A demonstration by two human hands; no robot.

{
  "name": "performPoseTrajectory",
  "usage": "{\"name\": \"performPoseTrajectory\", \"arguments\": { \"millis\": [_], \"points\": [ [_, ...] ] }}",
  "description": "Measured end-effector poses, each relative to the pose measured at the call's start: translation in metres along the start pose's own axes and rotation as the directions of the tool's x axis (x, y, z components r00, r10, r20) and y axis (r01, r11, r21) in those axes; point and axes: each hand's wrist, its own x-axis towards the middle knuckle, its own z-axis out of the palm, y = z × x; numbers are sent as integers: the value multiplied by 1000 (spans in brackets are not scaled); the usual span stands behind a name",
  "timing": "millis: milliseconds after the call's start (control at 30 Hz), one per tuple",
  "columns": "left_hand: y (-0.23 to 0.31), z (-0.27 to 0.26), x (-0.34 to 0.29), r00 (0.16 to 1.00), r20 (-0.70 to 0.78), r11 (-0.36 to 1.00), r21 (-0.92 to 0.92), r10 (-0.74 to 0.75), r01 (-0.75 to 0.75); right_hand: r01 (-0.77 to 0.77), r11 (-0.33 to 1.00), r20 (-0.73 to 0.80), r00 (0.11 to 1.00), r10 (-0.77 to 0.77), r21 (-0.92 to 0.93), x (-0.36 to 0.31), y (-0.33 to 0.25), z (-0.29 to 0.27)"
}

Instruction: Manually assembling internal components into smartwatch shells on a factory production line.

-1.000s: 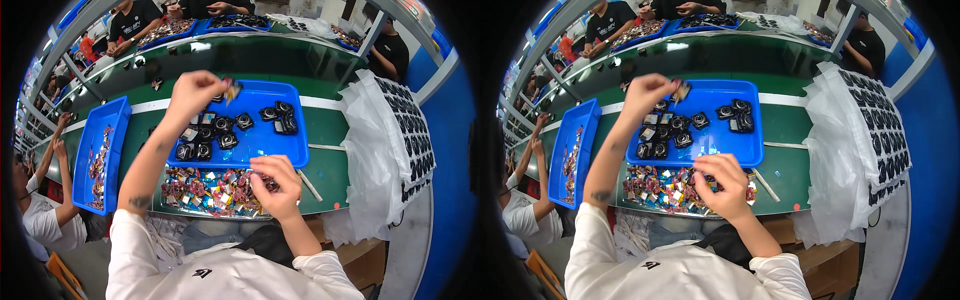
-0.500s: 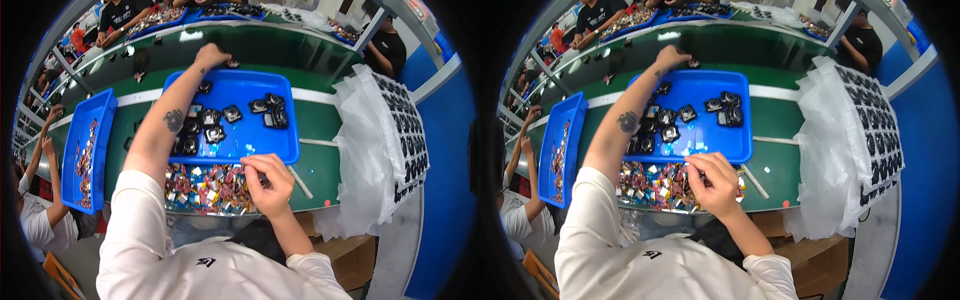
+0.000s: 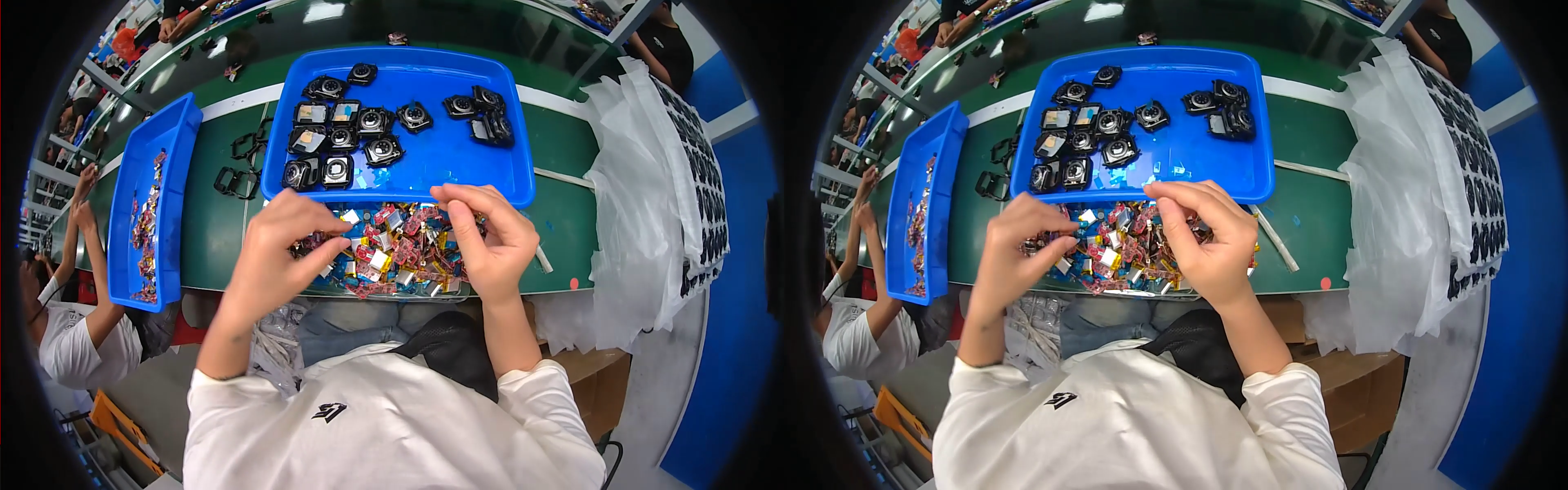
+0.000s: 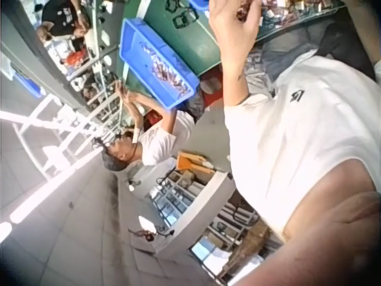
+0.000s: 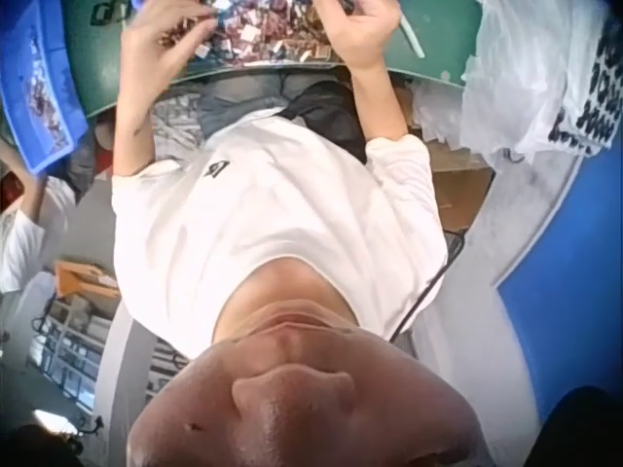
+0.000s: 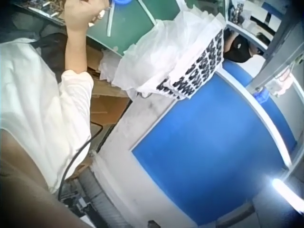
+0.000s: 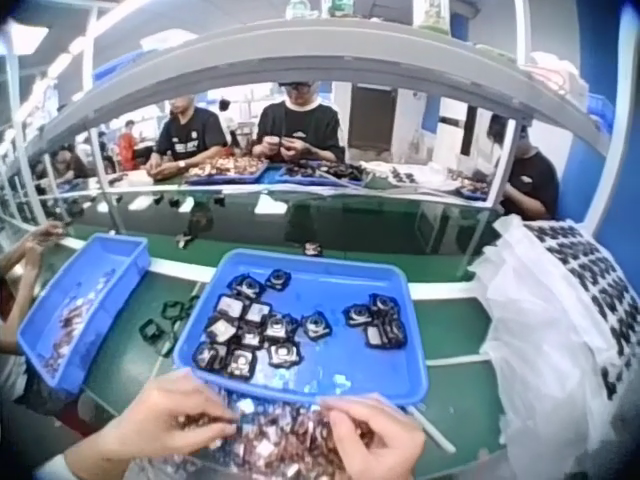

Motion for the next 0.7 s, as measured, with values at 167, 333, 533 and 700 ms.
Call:
{"name": "performPoseTrajectory", "arguments": {
  "millis": [167, 333, 533, 700],
  "points": [
    [8, 19, -22, 981, -192, 999, 34, 29, -22, -267, 901, 12, 960, 280, 341, -2, -22, 5],
    [15, 36, -10, 974, -190, 991, 67, 125, -114, -309, 878, 4, 944, 331, 365, -4, -28, 8],
    [19, 46, -9, 985, -123, 990, 88, 124, -114, -358, 899, 49, 933, 358, 251, -10, -30, -1],
    [16, 51, -20, 956, -279, 995, 58, 90, -77, -58, 969, 213, 971, 111, -240, -4, -30, 4]
  ]
}}
